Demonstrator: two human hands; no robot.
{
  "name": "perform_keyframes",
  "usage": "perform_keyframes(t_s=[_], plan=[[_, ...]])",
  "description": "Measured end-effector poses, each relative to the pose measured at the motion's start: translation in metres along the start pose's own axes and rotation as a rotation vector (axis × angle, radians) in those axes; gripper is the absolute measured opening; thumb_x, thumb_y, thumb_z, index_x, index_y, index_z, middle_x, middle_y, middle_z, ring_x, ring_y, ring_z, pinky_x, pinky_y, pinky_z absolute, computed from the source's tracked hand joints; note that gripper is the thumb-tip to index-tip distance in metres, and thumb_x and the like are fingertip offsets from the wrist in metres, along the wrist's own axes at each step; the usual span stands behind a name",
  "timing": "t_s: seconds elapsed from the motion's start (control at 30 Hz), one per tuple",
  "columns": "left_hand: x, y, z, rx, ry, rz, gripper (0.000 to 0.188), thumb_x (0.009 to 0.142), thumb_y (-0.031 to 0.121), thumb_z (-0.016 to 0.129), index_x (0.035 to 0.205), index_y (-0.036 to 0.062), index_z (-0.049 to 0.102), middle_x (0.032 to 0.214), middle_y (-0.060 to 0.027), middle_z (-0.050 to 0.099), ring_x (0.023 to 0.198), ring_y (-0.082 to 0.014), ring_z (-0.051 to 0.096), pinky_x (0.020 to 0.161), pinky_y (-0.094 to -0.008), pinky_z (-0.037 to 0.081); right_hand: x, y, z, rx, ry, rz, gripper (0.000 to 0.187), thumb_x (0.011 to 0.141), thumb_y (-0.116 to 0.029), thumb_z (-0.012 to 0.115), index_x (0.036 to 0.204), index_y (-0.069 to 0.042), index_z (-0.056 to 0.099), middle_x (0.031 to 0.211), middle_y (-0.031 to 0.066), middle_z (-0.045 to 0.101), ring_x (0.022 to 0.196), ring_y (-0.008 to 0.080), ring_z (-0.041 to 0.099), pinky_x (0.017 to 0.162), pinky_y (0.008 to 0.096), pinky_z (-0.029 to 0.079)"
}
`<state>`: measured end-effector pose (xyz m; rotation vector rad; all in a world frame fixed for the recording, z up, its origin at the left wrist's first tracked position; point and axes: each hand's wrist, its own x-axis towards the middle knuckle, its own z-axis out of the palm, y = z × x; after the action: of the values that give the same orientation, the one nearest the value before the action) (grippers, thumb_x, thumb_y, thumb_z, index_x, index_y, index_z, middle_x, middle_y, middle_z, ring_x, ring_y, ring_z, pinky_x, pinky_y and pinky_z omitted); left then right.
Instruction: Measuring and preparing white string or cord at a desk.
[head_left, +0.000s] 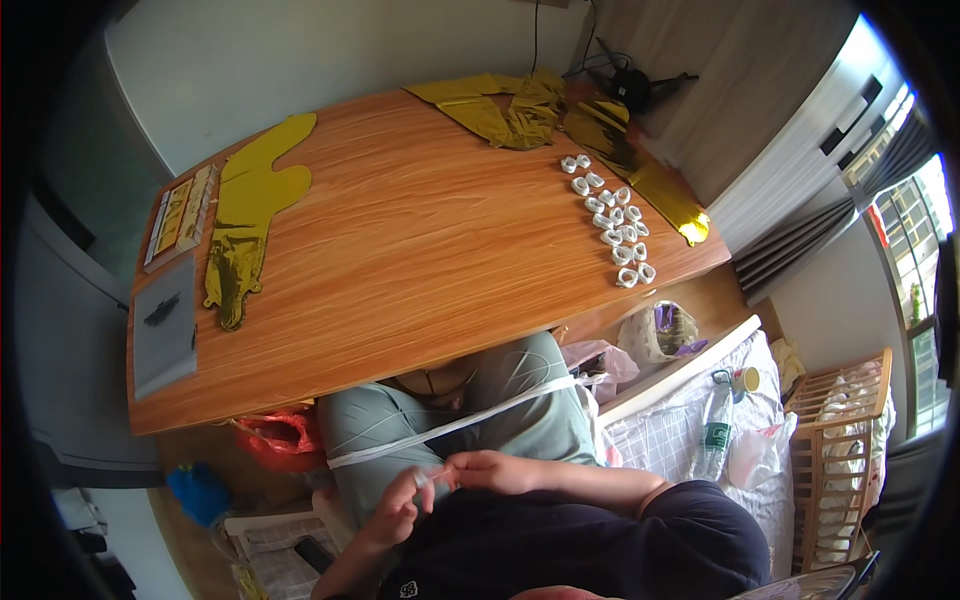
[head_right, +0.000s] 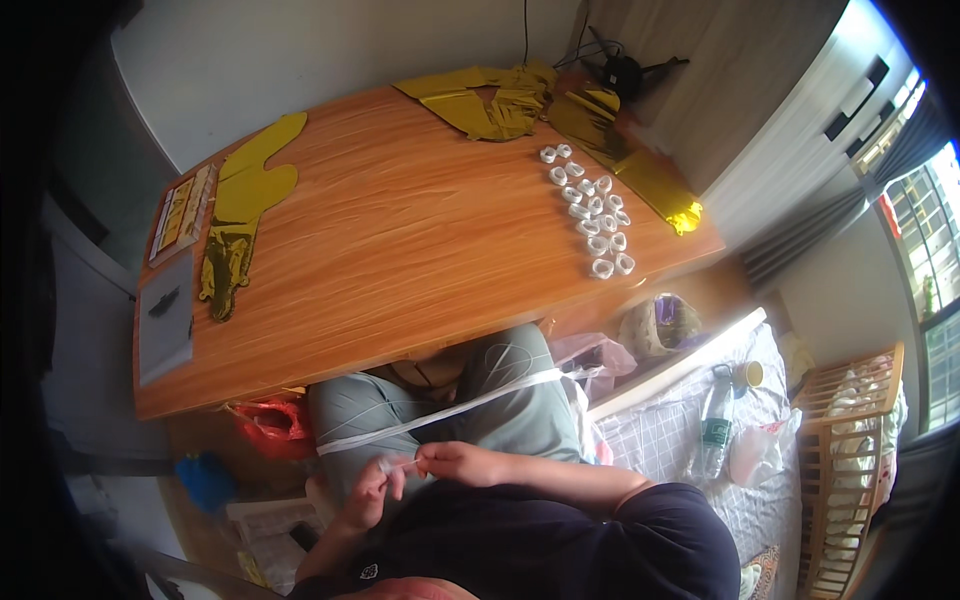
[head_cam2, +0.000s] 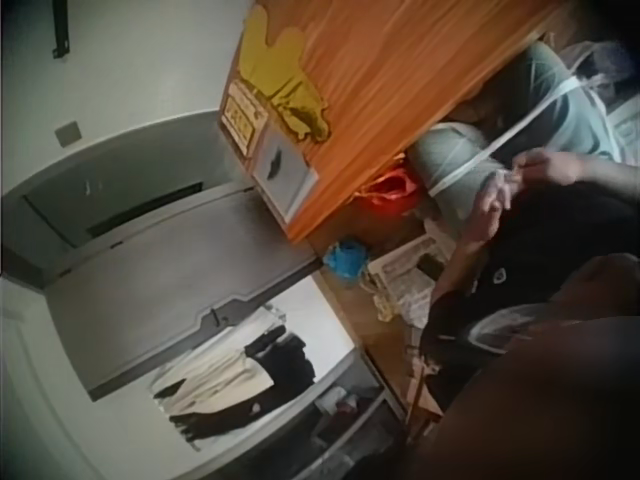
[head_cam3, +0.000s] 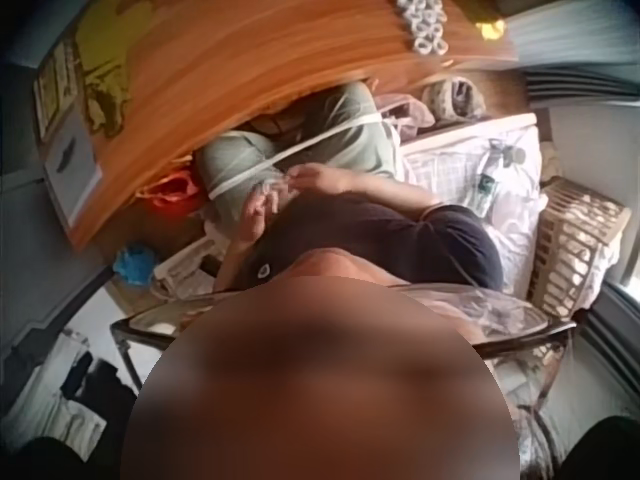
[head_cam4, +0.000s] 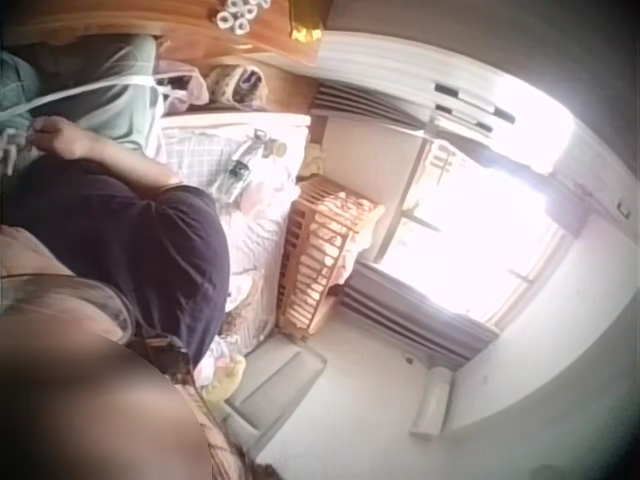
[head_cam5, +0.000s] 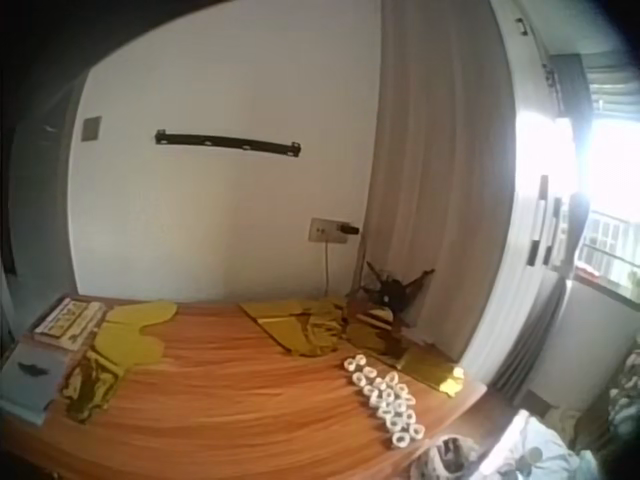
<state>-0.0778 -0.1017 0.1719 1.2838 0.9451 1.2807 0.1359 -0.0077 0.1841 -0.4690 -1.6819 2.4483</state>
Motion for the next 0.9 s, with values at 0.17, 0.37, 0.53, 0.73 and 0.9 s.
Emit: perform_keyframes(t_s=[0.17, 0.37, 0.53, 0.73, 0.9], plan=[[0.016, 0.006, -0.006, 0.786, -0.304, 0.072, 0.05, 0.086, 0.037, 0.059, 0.117, -0.0031, 0.059, 0.104, -0.0176, 0.064, 0.067, -0.0206, 0.056, 0.068, -0.0346, 0.045, 0.002, 0.007, 0.001, 0.094, 0.041, -0.04, 0.019, 0.102, -0.022, 0.044, 0.097, -0.008, 0.055, 0.087, -0.0051, 0.048, 0.082, 0.0052, 0.042, 0.075, 0.0213, 0.036], [0.014, 0.018, 0.012, 0.221, 0.07, -0.111, 0.032, 0.085, 0.033, 0.061, 0.086, 0.0018, 0.065, 0.079, -0.0139, 0.065, 0.067, -0.0255, 0.058, 0.067, -0.0349, 0.045, 0.004, 0.009, 0.0, 0.091, 0.15, 0.049, 0.021, 0.102, -0.024, 0.045, 0.096, -0.008, 0.056, 0.082, -0.0055, 0.045, 0.077, 0.0042, 0.041, 0.07, 0.0213, 0.036], [0.023, 0.018, -0.003, 0.886, -0.353, 0.046, 0.031, 0.086, 0.033, 0.059, 0.098, 0.0049, 0.063, 0.088, -0.0093, 0.066, 0.074, -0.0259, 0.06, 0.074, -0.0374, 0.044, 0.005, 0.008, 0.004, 0.0, 0.149, -0.152, 0.021, 0.101, -0.022, 0.047, 0.096, -0.004, 0.055, 0.083, -0.0023, 0.053, 0.081, 0.0098, 0.05, 0.076, 0.0252, 0.042], [0.029, 0.022, 0.025, 0.737, -0.044, 0.059, 0.028, 0.087, 0.017, 0.062, 0.11, 0.0015, 0.066, 0.096, -0.0142, 0.068, 0.082, -0.0299, 0.065, 0.076, -0.0383, 0.049, 0.006, 0.011, 0.013, -0.139, 0.317, -0.041, 0.021, 0.099, -0.021, 0.052, 0.1, -0.001, 0.059, 0.087, 0.0038, 0.063, 0.084, 0.0088, 0.053, 0.079, 0.0281, 0.045], [0.017, -0.004, 0.04, 0.112, 0.19, -0.205, 0.027, 0.094, 0.005, 0.057, 0.119, -0.0038, 0.061, 0.117, -0.0154, 0.066, 0.104, -0.0166, 0.063, 0.089, -0.0286, 0.05, 0.002, -0.002, 0.016, -0.46, 0.598, -0.037, 0.013, 0.087, -0.017, 0.068, 0.085, -0.004, 0.067, 0.077, 0.0115, 0.065, 0.069, 0.02, 0.063, 0.066, 0.0344, 0.049]])
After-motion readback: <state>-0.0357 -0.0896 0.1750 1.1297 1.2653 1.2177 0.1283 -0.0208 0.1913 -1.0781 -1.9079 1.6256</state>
